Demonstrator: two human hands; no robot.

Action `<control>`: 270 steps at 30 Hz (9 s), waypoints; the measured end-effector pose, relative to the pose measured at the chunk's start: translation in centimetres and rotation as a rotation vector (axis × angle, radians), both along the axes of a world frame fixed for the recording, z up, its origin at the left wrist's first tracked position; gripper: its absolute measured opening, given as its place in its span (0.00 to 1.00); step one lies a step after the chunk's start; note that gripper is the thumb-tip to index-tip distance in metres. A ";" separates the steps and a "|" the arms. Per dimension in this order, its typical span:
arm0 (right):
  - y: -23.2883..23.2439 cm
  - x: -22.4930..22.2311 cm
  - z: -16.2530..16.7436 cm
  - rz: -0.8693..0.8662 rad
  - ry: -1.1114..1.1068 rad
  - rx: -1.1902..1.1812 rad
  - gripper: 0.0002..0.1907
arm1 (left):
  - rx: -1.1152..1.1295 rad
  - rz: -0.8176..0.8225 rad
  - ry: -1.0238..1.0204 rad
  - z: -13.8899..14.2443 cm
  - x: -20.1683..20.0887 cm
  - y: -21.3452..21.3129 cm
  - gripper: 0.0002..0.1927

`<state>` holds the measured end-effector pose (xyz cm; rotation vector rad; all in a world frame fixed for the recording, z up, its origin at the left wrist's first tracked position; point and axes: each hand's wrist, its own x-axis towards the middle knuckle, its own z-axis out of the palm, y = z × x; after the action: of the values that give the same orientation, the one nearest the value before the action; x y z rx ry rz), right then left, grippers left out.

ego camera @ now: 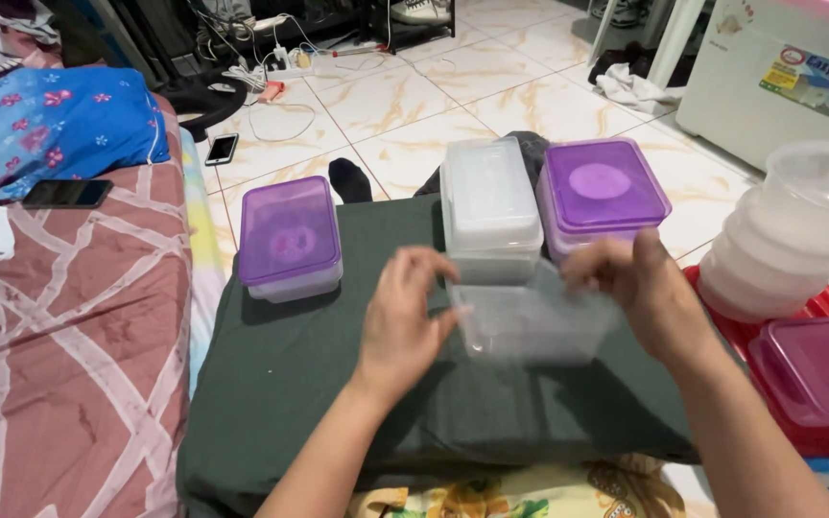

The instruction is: The person sits on the floor in front of a low table covered with a cloth and sorts plastic food containers. They match lids to containers, press lids on, and stack matching containers and lids into grouped piles on the table.

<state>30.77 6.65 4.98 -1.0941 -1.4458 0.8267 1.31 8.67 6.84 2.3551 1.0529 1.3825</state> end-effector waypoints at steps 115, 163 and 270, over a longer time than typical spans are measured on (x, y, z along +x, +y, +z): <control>-4.1 -10.7 -5.5 -0.411 -0.997 0.306 0.19 | -0.133 0.285 0.469 -8.2 5.7 -2.9 0.34; 16.7 -15.8 0.7 -0.119 -0.363 0.227 0.32 | 0.269 0.508 0.043 -0.4 -8.0 14.2 0.14; -3.9 -1.3 9.2 -0.339 -0.336 0.400 0.08 | -0.034 -0.039 -0.357 3.6 3.9 -6.0 0.13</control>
<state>29.47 2.71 14.19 -1.1545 -1.5553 0.1053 5.22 2.67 10.44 1.9908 0.9131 1.6726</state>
